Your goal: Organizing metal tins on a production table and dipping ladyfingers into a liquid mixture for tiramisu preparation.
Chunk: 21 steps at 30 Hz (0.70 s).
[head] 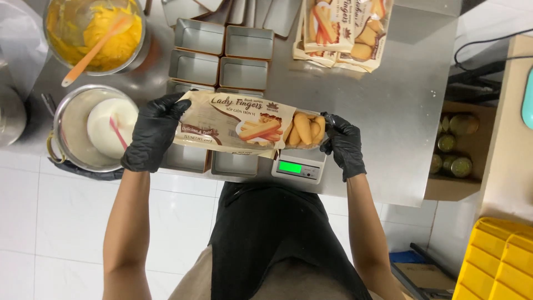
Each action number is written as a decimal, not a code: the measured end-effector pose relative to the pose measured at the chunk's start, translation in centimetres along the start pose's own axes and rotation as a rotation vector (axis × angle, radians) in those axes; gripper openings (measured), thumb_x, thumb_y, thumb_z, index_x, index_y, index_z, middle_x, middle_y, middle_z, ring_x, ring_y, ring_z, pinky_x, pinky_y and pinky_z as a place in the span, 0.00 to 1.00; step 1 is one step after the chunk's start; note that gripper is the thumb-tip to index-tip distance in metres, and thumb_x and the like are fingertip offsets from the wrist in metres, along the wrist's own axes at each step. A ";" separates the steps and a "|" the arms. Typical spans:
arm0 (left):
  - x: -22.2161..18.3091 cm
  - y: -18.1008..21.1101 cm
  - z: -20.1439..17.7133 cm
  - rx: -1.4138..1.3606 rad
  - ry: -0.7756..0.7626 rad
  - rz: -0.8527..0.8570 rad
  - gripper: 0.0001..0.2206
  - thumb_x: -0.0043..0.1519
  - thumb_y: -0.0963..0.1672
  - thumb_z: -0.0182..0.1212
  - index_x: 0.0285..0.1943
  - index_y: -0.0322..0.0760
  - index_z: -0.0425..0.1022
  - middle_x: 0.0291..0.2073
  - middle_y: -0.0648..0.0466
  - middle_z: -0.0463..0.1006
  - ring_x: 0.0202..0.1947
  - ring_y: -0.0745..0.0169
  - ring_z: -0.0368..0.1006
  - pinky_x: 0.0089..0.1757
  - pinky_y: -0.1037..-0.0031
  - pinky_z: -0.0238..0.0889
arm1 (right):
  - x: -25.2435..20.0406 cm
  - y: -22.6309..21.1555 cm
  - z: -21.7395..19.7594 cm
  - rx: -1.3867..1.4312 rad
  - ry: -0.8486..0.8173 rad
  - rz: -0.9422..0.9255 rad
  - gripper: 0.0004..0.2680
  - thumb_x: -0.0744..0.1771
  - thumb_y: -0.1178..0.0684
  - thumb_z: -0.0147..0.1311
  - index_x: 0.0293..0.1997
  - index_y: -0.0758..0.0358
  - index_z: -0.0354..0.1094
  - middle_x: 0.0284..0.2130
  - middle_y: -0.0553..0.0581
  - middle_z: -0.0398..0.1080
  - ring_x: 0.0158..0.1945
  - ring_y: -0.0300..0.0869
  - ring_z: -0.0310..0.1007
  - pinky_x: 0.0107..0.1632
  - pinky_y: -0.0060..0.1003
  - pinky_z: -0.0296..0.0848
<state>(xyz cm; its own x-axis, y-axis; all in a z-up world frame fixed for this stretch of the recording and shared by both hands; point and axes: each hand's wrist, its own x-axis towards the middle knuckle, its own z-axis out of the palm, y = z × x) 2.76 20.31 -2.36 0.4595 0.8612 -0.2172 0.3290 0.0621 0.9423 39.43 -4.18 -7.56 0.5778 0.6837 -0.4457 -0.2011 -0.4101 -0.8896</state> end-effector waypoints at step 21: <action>-7.3 -2.7 -3.2 -0.054 0.188 -0.103 0.13 0.67 0.43 0.63 0.57 0.30 0.79 0.38 0.58 0.82 0.36 0.76 0.68 0.41 0.80 0.66 | 1.8 -1.2 3.3 -0.106 -0.187 0.033 0.15 0.66 0.70 0.45 0.54 0.65 0.75 0.34 0.58 0.77 0.17 0.38 0.68 0.19 0.32 0.63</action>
<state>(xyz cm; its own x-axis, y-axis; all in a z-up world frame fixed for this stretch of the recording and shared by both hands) -4.10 15.45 -2.51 0.2622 0.9275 -0.2663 0.3191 0.1771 0.9310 38.08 -0.45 -7.63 0.4136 0.7649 -0.4939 -0.1270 -0.4887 -0.8632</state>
